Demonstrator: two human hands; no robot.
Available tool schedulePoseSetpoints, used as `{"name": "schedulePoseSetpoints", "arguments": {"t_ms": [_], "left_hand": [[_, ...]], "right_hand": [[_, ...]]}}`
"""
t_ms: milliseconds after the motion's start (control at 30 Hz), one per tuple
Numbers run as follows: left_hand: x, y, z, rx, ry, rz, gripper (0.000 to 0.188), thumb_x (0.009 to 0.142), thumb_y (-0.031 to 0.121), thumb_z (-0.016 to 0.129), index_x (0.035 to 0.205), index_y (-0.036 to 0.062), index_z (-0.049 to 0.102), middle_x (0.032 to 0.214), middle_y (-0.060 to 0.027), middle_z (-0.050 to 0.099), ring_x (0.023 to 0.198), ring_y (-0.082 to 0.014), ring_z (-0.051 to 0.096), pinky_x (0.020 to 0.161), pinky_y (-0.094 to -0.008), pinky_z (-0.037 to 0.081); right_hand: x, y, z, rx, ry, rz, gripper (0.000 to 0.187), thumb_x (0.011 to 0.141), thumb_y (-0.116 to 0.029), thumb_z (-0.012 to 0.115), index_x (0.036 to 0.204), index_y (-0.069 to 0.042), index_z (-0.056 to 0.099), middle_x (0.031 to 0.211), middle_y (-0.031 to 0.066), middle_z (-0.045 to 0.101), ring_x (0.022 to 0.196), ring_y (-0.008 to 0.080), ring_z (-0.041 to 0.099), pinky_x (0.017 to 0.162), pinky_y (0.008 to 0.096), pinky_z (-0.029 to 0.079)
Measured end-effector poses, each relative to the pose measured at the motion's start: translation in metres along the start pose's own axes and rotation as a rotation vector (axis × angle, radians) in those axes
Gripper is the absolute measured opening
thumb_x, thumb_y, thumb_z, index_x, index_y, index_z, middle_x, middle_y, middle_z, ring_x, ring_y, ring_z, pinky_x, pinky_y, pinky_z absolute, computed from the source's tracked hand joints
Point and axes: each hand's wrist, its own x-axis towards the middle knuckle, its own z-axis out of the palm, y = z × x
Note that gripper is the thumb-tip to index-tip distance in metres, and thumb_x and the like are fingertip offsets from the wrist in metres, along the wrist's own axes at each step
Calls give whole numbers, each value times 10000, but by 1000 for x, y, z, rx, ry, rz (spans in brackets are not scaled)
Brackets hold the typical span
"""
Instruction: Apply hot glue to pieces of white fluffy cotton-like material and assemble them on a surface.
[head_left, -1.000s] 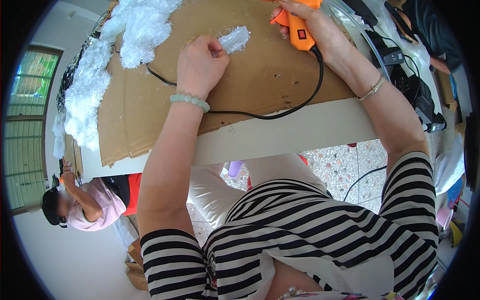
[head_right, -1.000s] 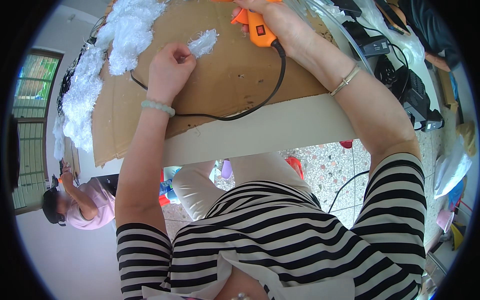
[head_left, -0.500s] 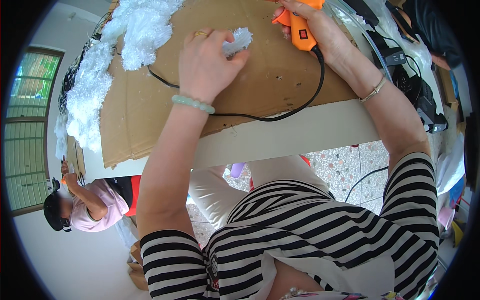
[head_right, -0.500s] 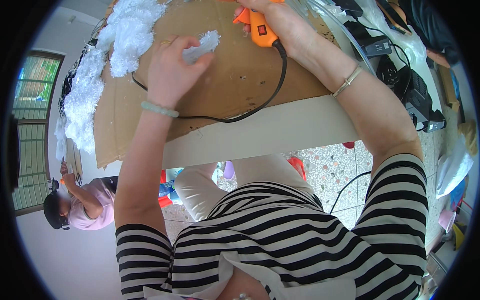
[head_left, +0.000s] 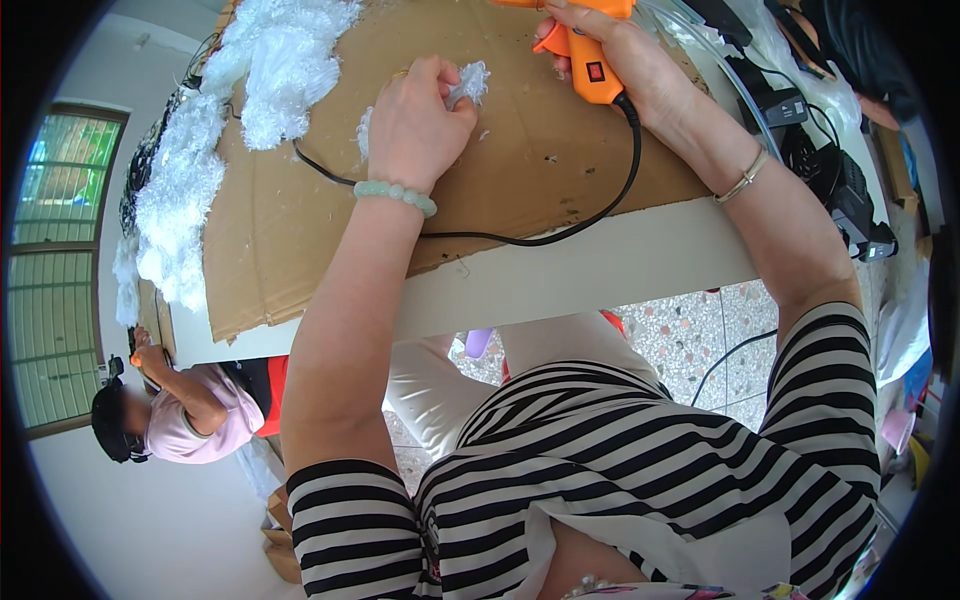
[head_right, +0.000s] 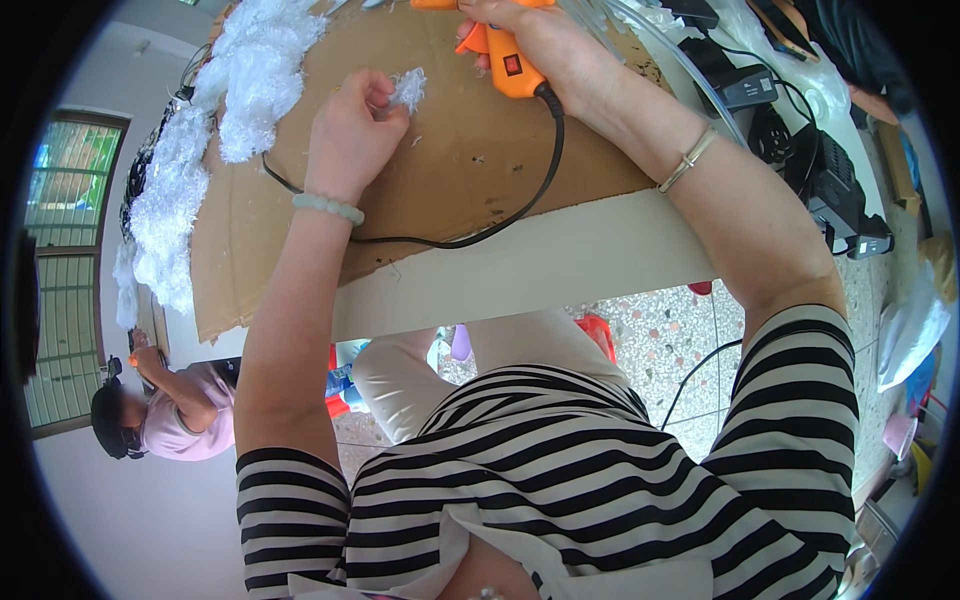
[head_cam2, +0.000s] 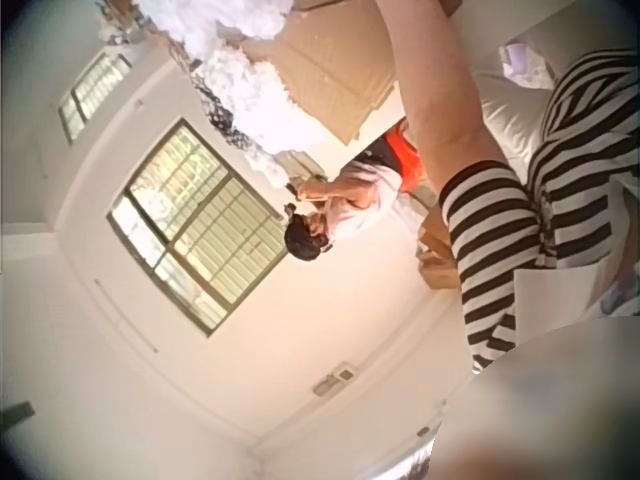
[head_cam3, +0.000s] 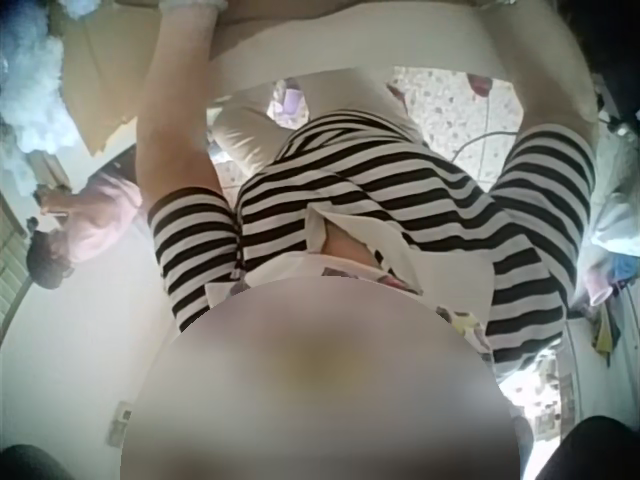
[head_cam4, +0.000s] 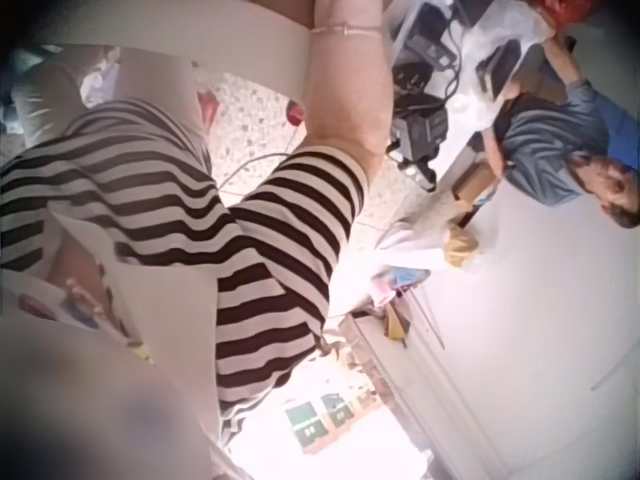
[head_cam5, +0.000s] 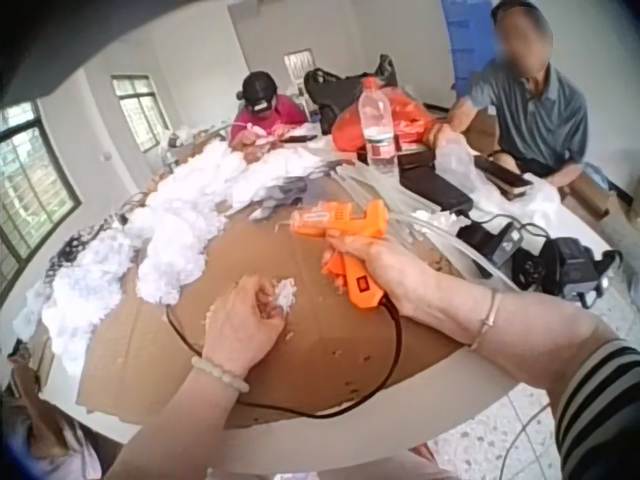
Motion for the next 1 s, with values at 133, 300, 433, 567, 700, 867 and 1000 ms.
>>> {"name": "schedulePoseSetpoints", "arguments": {"t_ms": [133,300,433,567,700,867,1000], "left_hand": [[1,-1,-3,50,15,145,329,751,90,654,1073,156,646,1001,-103,654,927,-312,616,760,-424,524],[2,-5,-6,238,77,437,353,771,76,667,1120,130,666,989,-108,649,980,-290,596,841,-388,489],[3,-9,-9,309,69,506,208,780,103,684,973,156,739,1034,-71,663,1012,-288,591,829,-414,504],[0,-13,-8,266,82,486,115,786,128,691,875,146,762,1017,-42,679,1012,-284,592,819,-416,508],[2,-16,-5,159,68,429,81,785,131,702,844,106,751,989,-47,678,979,-288,591,833,-394,491],[15,-15,-5,62,0,346,65,777,128,728,810,73,732,1014,-71,666,1016,-304,564,887,-385,473],[22,-11,-2,77,-31,292,169,756,117,744,906,77,676,1037,-67,664,1033,-302,552,891,-390,469]], "right_hand": [[2,1,-1,35,-6,-20,263,971,-282,548,896,-46,635,767,58,650,620,148,605,575,249,487],[3,0,-2,56,42,-25,259,973,-274,543,898,-43,633,763,61,650,618,153,606,575,253,489],[3,0,-2,76,67,-10,256,972,-270,544,898,-41,632,760,62,649,618,154,606,574,254,490],[3,-1,-1,57,44,17,246,970,-266,548,909,-42,631,761,62,649,618,153,606,570,256,493],[-5,-2,0,-56,84,-56,259,946,-302,605,956,-44,620,841,44,645,630,92,564,585,224,502],[-9,-6,7,-29,106,-42,267,945,-301,605,969,-36,624,847,42,639,624,96,568,582,218,507],[-12,-8,9,-33,109,-46,268,946,-295,601,984,-31,624,862,41,638,630,100,567,585,223,508]]}}
